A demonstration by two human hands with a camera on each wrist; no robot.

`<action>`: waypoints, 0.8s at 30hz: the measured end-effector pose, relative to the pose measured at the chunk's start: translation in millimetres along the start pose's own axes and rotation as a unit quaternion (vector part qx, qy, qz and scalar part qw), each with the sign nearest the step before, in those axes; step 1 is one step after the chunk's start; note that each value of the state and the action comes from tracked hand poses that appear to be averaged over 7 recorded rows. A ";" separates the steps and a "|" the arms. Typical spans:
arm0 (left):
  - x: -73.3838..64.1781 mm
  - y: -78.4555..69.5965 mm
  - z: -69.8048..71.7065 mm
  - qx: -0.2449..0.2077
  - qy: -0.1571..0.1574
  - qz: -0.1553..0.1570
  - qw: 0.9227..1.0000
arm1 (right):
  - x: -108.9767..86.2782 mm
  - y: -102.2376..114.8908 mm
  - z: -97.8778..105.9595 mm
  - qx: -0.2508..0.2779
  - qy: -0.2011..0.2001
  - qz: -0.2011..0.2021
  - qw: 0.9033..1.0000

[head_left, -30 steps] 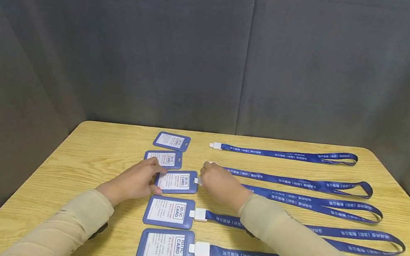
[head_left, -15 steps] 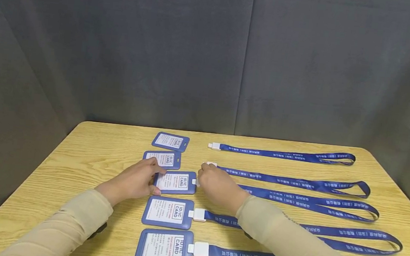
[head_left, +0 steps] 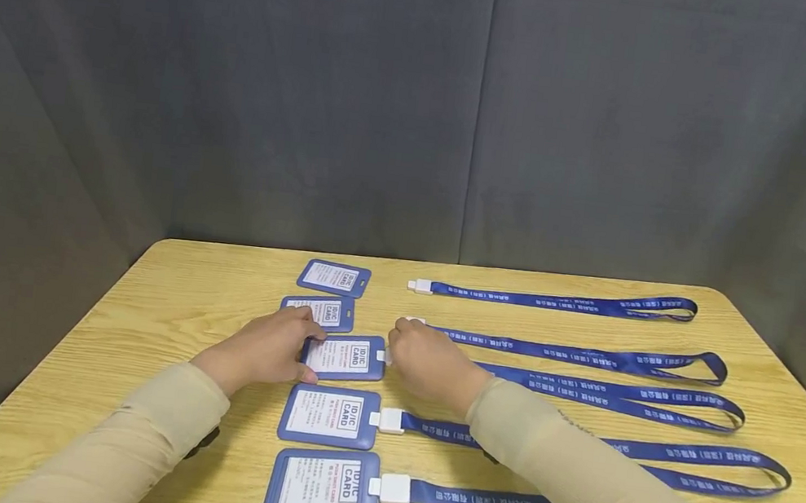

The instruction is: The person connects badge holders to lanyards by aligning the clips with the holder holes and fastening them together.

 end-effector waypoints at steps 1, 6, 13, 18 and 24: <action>0.5 0.2 1.2 0.000 0.004 0.005 1.000 | -0.1 -0.8 0.1 0.004 0.002 -0.004 1.000; 0.1 2.3 3.4 -0.021 0.029 0.023 0.999 | -0.4 -1.9 1.8 0.021 0.007 -0.008 1.000; 4.5 1.7 1.1 -0.043 0.043 0.018 0.998 | -3.9 -4.1 2.1 0.020 0.007 -0.004 1.000; 12.6 2.2 2.5 -0.047 0.030 0.014 0.998 | -6.3 -7.8 2.6 0.023 -0.006 -0.002 1.000; 22.6 7.6 7.3 -0.006 -0.010 0.018 1.000 | -5.0 -16.4 6.5 0.017 -0.029 -0.012 0.999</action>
Point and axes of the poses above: each hand's wrist, its own x-axis towards the middle knuckle, its own z-axis out of the back of the hand, y = z × x, the point moved 7 cm from there along x, towards the middle knuckle, and after that the axes turned 3 degrees about -z, right-handed, at the moved point
